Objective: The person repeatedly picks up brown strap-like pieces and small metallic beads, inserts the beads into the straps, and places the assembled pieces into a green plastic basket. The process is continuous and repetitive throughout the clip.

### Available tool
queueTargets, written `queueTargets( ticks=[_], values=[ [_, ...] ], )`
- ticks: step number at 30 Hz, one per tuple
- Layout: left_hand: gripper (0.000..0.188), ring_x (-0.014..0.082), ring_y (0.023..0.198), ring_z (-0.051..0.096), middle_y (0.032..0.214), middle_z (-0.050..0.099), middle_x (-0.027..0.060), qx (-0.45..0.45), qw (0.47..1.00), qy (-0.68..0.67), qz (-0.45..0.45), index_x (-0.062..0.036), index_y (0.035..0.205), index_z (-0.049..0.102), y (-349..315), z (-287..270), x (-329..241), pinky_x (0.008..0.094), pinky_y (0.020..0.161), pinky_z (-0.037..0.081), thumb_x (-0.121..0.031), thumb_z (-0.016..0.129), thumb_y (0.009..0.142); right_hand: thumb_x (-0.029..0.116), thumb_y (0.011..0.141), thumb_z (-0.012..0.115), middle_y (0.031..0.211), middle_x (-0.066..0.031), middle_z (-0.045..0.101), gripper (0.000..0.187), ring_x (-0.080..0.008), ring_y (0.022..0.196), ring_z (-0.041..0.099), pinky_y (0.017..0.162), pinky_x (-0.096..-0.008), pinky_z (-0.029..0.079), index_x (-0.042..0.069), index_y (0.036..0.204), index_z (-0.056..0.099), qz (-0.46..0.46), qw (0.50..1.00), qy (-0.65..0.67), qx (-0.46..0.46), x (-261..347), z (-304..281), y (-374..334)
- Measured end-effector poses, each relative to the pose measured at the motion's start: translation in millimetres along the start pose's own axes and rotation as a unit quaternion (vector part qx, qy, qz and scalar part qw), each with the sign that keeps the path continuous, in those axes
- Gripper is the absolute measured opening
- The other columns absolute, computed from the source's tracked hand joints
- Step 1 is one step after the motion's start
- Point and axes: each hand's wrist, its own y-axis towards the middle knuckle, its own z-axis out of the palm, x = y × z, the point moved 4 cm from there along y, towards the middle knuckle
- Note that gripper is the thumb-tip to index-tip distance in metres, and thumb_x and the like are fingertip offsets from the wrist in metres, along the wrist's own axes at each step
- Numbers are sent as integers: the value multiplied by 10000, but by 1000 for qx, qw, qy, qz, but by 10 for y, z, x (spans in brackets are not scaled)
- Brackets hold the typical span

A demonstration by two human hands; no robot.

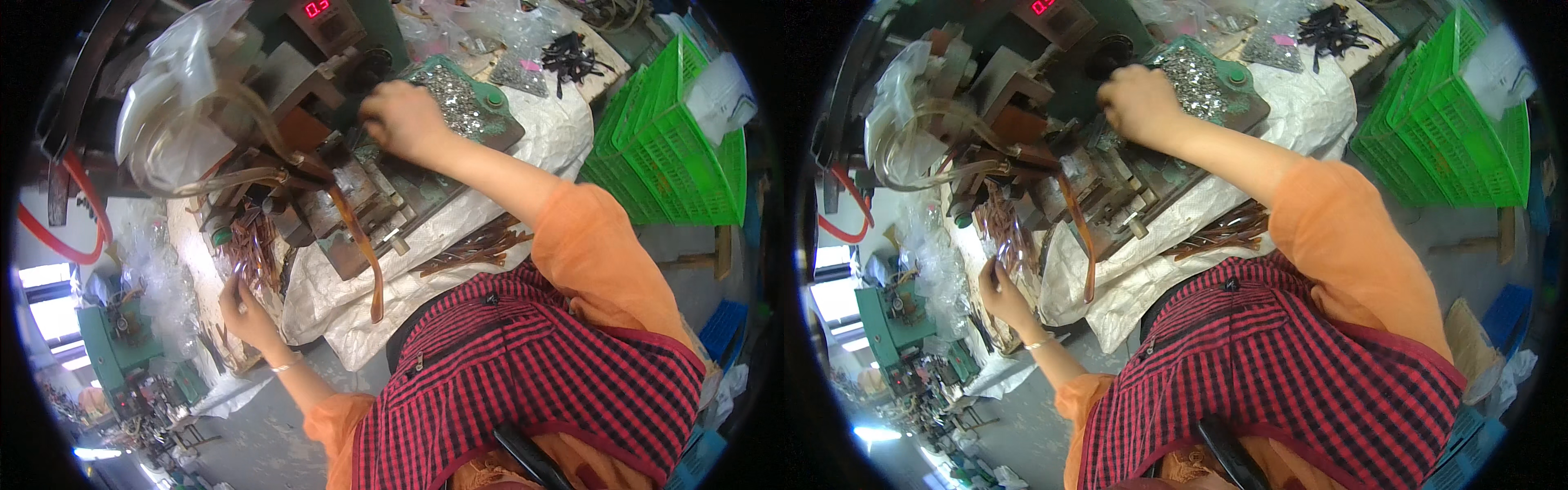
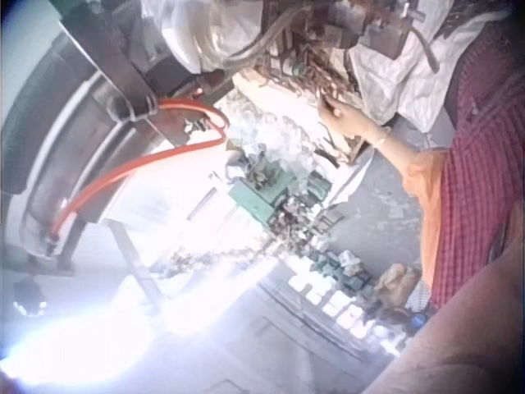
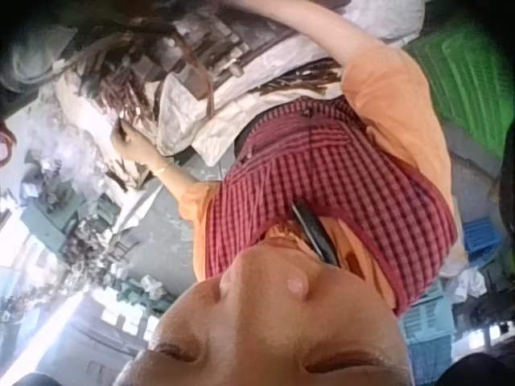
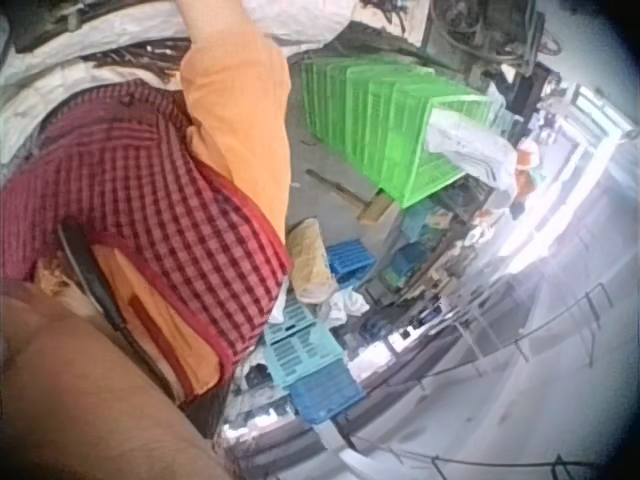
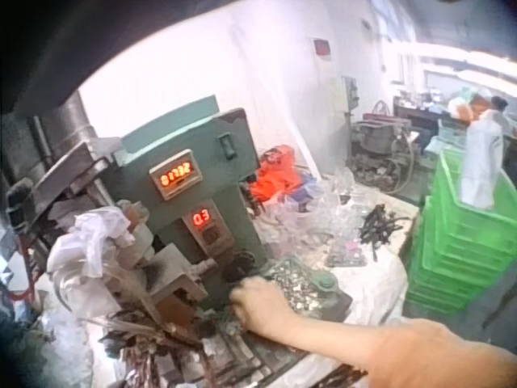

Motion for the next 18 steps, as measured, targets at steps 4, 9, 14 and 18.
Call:
queueTargets(
  ticks=[4, 9, 14, 18],
  values=[
    [341, 370, 1067, 650, 1132, 719, 150, 177, 952, 223, 116, -45, 1183, 715, 302, 270, 328, 428, 966, 507, -25, 684, 844, 170, 901, 722, 957, -112, 747, 198, -230, 889, 721, 836, -320, 542, 72, 1073, 718, 168, 957, 231, -50, -246, -514, -58],
    [317, 366, 1112, 626, 1161, 721, 144, 130, 961, 224, 93, -69, 1160, 737, 266, 511, 664, 428, 961, 495, -73, 700, 846, 153, 891, 693, 992, -119, 755, 205, -247, 897, 731, 818, -336, 553, 65, 1070, 742, 216, 943, 234, -96, -491, -817, -766],
    [238, 360, 1000, 649, 1145, 740, 115, 116, 955, 237, 134, -78, 1126, 771, 255, 486, 437, 444, 909, 497, -152, 682, 917, 45, 919, 714, 1005, -57, 758, 179, -131, 946, 692, 877, -273, 527, 10, 1090, 753, 255, 919, 286, -95, -465, -1137, -1116],
    [198, 345, 906, 679, 1068, 756, 135, 197, 954, 219, 54, -69, 1059, 784, 392, 501, 39, 431, 838, 523, -178, 683, 929, 61, 906, 714, 987, -88, 760, 164, -176, 924, 715, 838, -295, 541, 17, 1061, 741, 113, 927, 357, -37, 177, -1104, -592]
  ],
)
